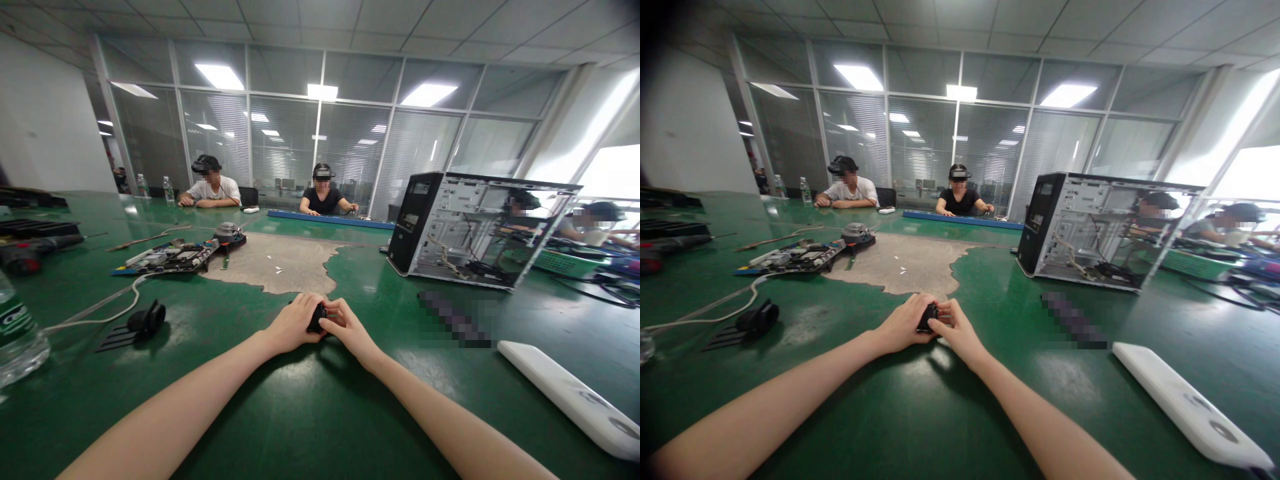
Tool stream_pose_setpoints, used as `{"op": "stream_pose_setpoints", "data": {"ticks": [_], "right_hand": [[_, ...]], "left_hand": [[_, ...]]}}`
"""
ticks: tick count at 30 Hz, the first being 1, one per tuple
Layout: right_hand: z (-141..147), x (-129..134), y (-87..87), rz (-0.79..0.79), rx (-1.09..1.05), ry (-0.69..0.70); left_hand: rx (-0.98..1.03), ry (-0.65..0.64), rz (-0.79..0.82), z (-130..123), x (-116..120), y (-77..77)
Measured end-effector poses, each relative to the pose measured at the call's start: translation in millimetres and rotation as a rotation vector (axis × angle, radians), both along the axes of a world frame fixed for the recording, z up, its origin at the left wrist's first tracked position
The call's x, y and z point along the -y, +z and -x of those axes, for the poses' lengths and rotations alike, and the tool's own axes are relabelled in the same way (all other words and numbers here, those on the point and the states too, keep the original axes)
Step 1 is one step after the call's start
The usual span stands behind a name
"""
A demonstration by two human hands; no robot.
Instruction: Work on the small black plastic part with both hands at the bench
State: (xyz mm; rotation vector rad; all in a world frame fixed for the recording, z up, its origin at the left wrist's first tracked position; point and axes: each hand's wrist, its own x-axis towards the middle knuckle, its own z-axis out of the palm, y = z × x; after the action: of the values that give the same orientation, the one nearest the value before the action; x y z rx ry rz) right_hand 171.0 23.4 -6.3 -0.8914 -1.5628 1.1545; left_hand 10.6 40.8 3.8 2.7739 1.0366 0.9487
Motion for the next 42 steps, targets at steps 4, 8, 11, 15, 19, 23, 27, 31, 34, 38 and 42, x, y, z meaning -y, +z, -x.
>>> {"op": "stream_pose_setpoints", "data": {"ticks": [4, 8, 11, 15, 19, 23, 27, 31, 34, 38, 42], "right_hand": [[0.3, -4.9, -4.8, 0.023, 0.005, -0.014], [-0.9, -9.0, -8.1, 0.043, 0.034, -0.023], [-2.1, -7.6, -6.7, 0.026, 0.047, 0.002], [-1.7, -2.4, -2.2, 0.007, 0.028, 0.026], [0.2, -2.0, -1.4, 0.014, 0.01, 0.006], [0.5, -6.6, -4.4, 0.055, 0.016, -0.021], [0.2, -7.1, -4.2, 0.056, 0.022, -0.025], [-0.4, -2.8, -1.3, 0.006, 0.002, 0.016], [-0.2, -1.2, -1.9, -0.043, 0.008, 0.012], [1.1, -3.2, -5.0, -0.048, 0.002, -0.006], [1.9, -6.8, -7.5, -0.033, 0.023, -0.045]], "left_hand": [[0.021, -0.008, -0.001, -0.7, 0.1, -0.4], [0.034, -0.016, 0.015, -1.1, 0.1, -0.2], [0.022, -0.011, 0.014, -0.6, 0.2, 0.0], [0.003, 0.003, -0.001, -0.1, 0.5, 0.2], [0.014, -0.005, -0.013, -1.0, 0.7, -0.2], [0.023, -0.01, -0.019, -1.9, 1.0, -0.2], [0.024, -0.008, -0.001, -1.7, 1.8, 0.8], [0.029, -0.002, 0.012, -0.9, 1.5, 0.2], [0.013, 0.008, 0.001, -1.0, -0.3, -2.0], [0.012, 0.013, -0.021, -2.0, -2.8, -4.7], [0.022, 0.006, -0.011, -2.1, -3.2, -5.0]]}}
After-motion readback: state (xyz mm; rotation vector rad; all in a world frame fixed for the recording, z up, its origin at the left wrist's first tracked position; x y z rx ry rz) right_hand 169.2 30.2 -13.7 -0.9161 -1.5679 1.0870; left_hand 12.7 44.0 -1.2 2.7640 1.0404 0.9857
